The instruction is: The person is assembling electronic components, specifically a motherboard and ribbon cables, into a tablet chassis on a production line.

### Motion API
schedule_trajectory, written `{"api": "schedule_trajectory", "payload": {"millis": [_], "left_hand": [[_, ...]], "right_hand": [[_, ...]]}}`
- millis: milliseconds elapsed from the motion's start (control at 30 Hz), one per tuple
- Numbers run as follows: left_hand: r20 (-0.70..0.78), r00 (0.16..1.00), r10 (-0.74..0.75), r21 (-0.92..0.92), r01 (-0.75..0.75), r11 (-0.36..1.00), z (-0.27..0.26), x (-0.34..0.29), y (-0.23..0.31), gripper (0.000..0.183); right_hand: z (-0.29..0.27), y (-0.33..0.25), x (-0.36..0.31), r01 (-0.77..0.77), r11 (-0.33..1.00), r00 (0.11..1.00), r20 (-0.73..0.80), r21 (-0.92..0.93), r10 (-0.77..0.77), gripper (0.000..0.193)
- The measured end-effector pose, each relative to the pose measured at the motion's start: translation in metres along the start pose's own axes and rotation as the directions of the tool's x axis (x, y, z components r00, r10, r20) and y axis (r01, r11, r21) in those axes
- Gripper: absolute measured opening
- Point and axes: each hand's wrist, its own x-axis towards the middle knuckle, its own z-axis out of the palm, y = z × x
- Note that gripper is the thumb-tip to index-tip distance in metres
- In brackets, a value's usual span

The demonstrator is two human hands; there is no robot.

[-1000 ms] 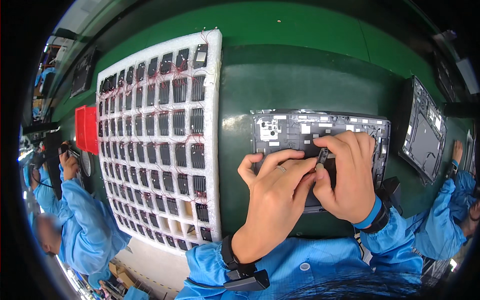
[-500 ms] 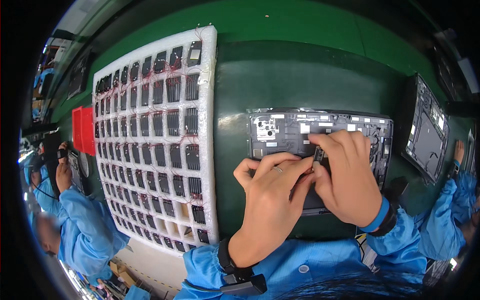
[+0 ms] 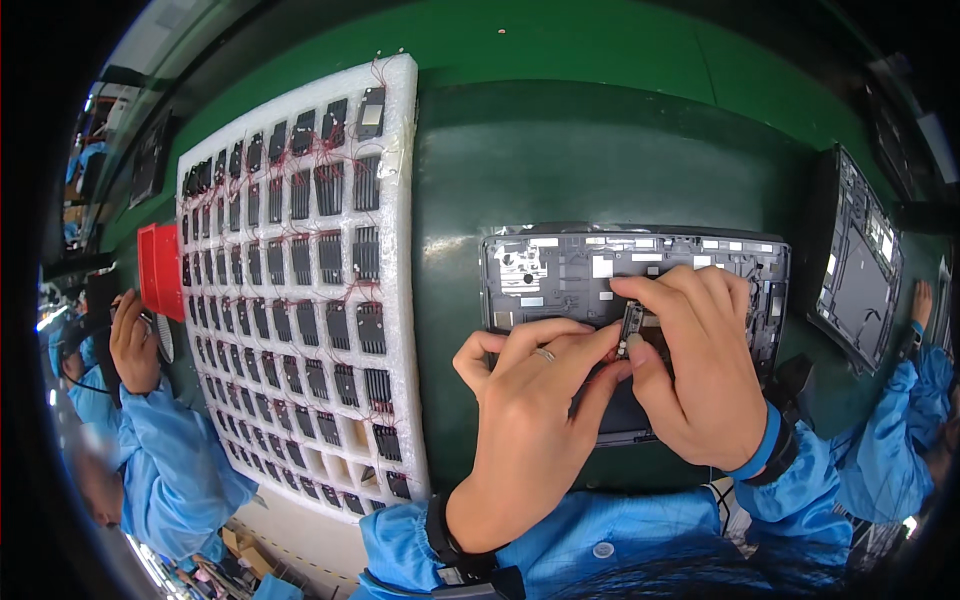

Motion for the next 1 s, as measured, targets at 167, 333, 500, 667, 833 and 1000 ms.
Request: {"api": "schedule_trajectory", "payload": {"millis": [167, 333, 500, 667, 833, 1000], "left_hand": [[-0.012, 1.0, 0.004, -0.019, -0.005, 1.0, 0.002, 0.0, -0.001, 0.03], [-0.019, 1.0, -0.017, -0.042, 0.016, 0.999, 0.005, -0.003, -0.001, 0.027], [-0.058, 0.997, -0.05, -0.066, 0.046, 0.997, 0.009, -0.003, -0.001, 0.028], [-0.103, 0.994, -0.032, -0.077, 0.024, 0.997, 0.014, -0.004, -0.006, 0.032], [-0.117, 0.993, -0.015, -0.073, 0.007, 0.997, 0.015, -0.005, -0.005, 0.033], [-0.085, 0.995, -0.042, -0.06, 0.037, 0.997, 0.011, 0.0, 0.0, 0.031]], "right_hand": [[0.002, -0.004, 0.0, -0.033, 0.999, 0.999, 0.016, 0.002, 0.033, 0.051], [0.008, -0.01, 0.0, -0.02, 0.997, 1.0, -0.014, -0.079, 0.019, 0.052], [0.02, -0.024, 0.0, -0.046, 0.984, 0.996, -0.077, -0.171, 0.033, 0.05], [0.029, -0.026, 0.004, -0.096, 0.986, 0.99, -0.118, -0.135, 0.081, 0.046], [0.029, -0.025, 0.003, -0.109, 0.988, 0.986, -0.138, -0.113, 0.093, 0.044], [0.005, -0.014, 0.003, -0.025, 0.997, 0.999, -0.022, -0.079, 0.023, 0.056]]}}
